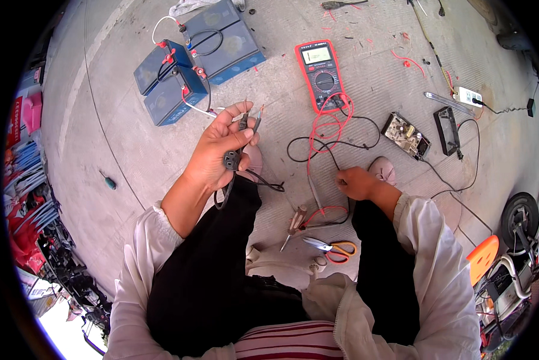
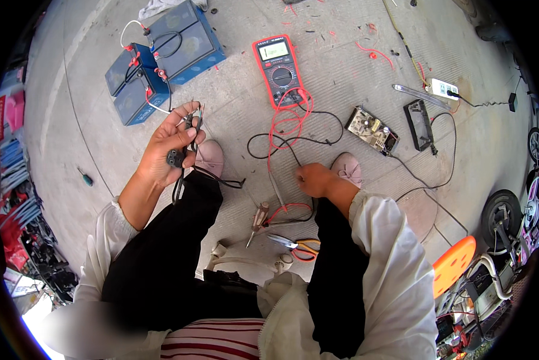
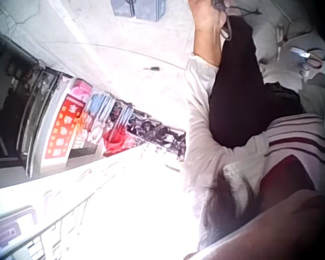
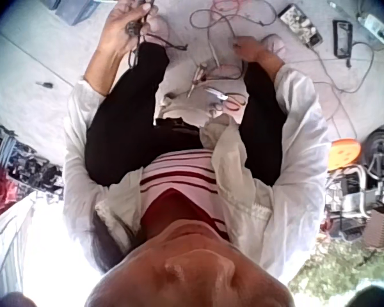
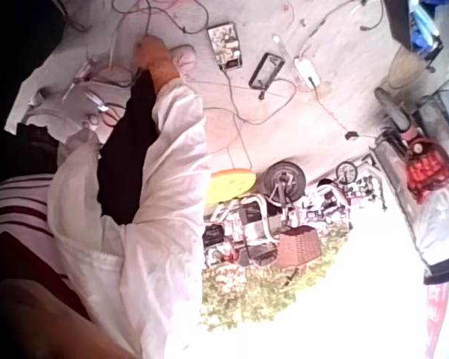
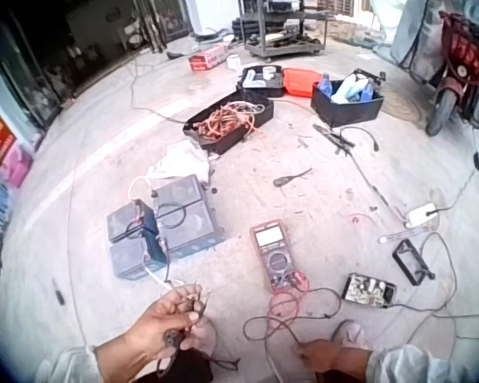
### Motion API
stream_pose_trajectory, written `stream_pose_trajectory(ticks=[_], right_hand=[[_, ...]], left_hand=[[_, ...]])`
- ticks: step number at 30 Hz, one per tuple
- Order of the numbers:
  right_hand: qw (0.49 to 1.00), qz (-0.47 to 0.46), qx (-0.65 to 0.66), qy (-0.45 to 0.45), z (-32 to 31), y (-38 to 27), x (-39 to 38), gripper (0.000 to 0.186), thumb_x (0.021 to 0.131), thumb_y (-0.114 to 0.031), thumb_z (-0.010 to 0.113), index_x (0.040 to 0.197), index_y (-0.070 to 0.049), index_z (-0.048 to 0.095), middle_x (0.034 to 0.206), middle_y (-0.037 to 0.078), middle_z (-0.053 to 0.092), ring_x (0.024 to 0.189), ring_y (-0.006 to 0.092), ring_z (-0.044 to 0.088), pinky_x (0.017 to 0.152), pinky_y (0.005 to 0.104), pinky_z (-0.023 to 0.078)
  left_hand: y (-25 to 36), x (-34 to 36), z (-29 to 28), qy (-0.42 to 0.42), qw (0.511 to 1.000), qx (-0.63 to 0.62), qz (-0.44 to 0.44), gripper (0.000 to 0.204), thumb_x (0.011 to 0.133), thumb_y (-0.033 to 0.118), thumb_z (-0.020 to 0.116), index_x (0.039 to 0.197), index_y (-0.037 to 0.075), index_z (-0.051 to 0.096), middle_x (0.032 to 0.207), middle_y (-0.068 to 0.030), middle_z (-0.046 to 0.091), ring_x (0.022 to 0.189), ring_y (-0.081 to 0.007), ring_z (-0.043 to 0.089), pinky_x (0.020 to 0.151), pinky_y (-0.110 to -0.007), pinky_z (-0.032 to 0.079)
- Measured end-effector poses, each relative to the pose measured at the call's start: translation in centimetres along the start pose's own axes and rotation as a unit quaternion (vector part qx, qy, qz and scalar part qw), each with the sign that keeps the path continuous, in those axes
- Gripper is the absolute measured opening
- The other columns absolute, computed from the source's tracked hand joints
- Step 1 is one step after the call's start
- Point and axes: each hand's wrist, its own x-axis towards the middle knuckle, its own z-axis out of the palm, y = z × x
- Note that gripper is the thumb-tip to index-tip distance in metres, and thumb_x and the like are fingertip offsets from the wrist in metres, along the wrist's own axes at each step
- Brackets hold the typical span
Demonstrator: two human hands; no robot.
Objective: The person sits on the floor and uses wire cutters to strip the insulation from a black wire. They then use a multimeter to test the continuity of the wire and a small black connector, twisting the exposed wire ends together to ensure a connection.
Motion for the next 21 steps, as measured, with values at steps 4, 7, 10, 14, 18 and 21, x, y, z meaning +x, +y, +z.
stream_pose_trajectory(ticks=[4,7,10,14,18,21], right_hand=[[0.998,-0.048,0.000,-0.046,2.1,0.5,-0.2,0.013,0.079,-0.014,0.058,0.089,-0.007,0.062,0.085,0.019,0.065,0.087,0.0382,0.063,0.075,0.0486,0.050],[0.993,-0.055,-0.028,-0.099,2.6,-1.4,0.2,0.016,0.079,-0.015,0.059,0.093,-0.008,0.062,0.090,0.017,0.064,0.092,0.0366,0.063,0.076,0.0485,0.050],[0.988,-0.057,-0.065,-0.128,3.3,-3.2,0.5,0.022,0.080,-0.016,0.061,0.101,-0.010,0.061,0.098,0.015,0.062,0.094,0.0363,0.063,0.076,0.0478,0.051],[0.979,-0.109,-0.105,-0.133,3.6,-4.2,1.5,0.028,0.081,-0.015,0.062,0.109,-0.012,0.059,0.106,0.015,0.060,0.095,0.0368,0.064,0.077,0.0460,0.052],[0.976,-0.119,-0.140,-0.117,4.3,-4.0,1.7,0.028,0.082,-0.014,0.062,0.109,-0.008,0.058,0.106,0.016,0.060,0.094,0.0367,0.064,0.076,0.0462,0.053],[0.975,-0.117,-0.152,-0.116,4.5,-3.8,2.0,0.026,0.081,-0.015,0.062,0.105,-0.004,0.059,0.104,0.017,0.061,0.094,0.0371,0.064,0.076,0.0467,0.054]], left_hand=[[0.2,-0.1,0.3,-0.008,1.000,-0.012,-0.002,0.053,0.088,0.000,0.061,0.137,0.004,0.041,0.098,-0.0035,0.055,0.084,-0.0147,0.056,0.039,-0.020,0.040],[0.2,-0.3,-0.3,-0.034,0.999,-0.031,-0.008,0.052,0.087,-0.001,0.062,0.135,0.004,0.043,0.103,-0.0051,0.055,0.086,-0.0143,0.057,0.041,-0.021,0.047],[0.1,-0.3,-0.3,-0.065,0.997,-0.032,-0.009,0.052,0.087,-0.001,0.063,0.134,0.004,0.042,0.102,-0.0055,0.055,0.086,-0.0148,0.056,0.041,-0.021,0.047],[0.1,-0.5,-0.2,-0.067,0.997,-0.046,-0.004,0.045,0.087,-0.002,0.061,0.129,0.005,0.045,0.096,-0.0089,0.054,0.083,-0.0173,0.053,0.035,-0.019,0.043],[0.0,-0.4,-0.4,-0.086,0.994,-0.062,-0.001,0.044,0.087,-0.002,0.061,0.127,0.007,0.047,0.097,-0.0095,0.055,0.082,-0.0175,0.053,0.035,-0.019,0.043],[0.1,-0.4,-0.4,-0.082,0.995,-0.060,-0.003,0.043,0.087,-0.002,0.061,0.126,0.008,0.047,0.098,-0.0095,0.055,0.082,-0.0176,0.053,0.035,-0.019,0.042]])
